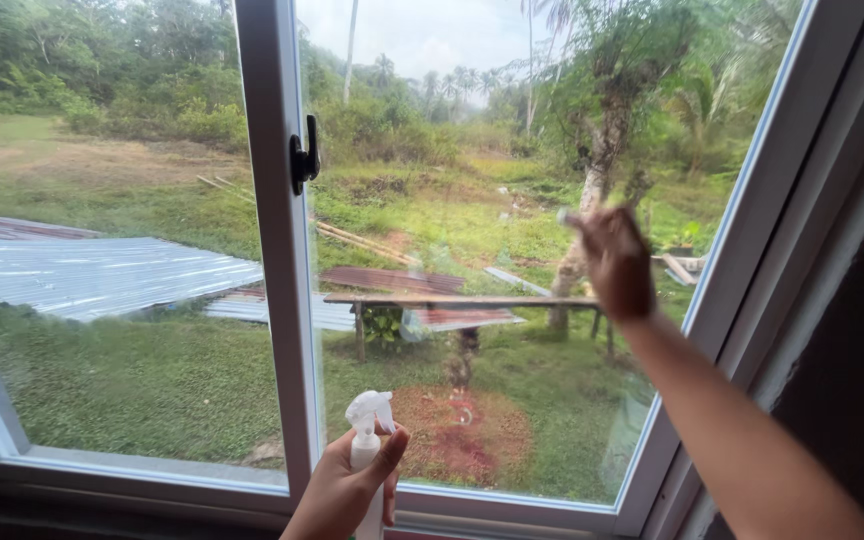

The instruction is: The person cleans a large window using a spray bottle and a white cloth. They repeatedly spray the glass and wipe the surface and frame in sections, moving from the center to the edges and lower sills.

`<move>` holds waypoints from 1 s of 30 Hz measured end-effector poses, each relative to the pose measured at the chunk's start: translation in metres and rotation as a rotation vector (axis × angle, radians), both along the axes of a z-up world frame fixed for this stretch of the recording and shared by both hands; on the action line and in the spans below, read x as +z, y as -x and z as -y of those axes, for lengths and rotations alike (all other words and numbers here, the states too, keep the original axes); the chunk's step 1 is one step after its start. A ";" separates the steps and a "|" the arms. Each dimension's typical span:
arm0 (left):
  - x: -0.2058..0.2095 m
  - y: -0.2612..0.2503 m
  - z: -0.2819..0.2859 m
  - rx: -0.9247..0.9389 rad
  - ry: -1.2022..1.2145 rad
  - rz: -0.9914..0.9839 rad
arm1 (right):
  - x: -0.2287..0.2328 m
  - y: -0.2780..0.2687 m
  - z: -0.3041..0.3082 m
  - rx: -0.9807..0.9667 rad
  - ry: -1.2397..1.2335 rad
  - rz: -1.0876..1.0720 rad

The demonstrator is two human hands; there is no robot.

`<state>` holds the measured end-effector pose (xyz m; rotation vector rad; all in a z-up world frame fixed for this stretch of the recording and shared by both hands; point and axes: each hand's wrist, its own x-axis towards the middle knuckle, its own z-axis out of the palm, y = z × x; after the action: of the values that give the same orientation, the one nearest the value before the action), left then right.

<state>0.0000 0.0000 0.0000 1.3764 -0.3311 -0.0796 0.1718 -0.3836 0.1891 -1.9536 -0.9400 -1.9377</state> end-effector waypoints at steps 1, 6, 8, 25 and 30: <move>0.002 0.002 0.000 0.004 -0.002 -0.022 | 0.027 0.007 -0.002 0.008 -0.079 0.045; 0.009 0.006 -0.002 0.010 0.024 -0.031 | 0.080 0.034 -0.010 -0.134 -0.281 0.163; 0.008 0.008 -0.005 0.003 0.022 -0.050 | 0.065 0.020 -0.021 -0.120 -0.206 0.316; 0.002 0.025 -0.022 0.040 0.019 -0.107 | -0.289 0.049 -0.084 -0.231 0.822 -0.432; 0.000 0.024 -0.026 0.058 0.022 -0.126 | -0.169 0.013 -0.092 -2.068 1.167 1.021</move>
<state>-0.0241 0.0265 -0.0003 1.3513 -0.1859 -0.1144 0.1584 -0.2917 0.0197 -2.6706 1.0883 -4.4834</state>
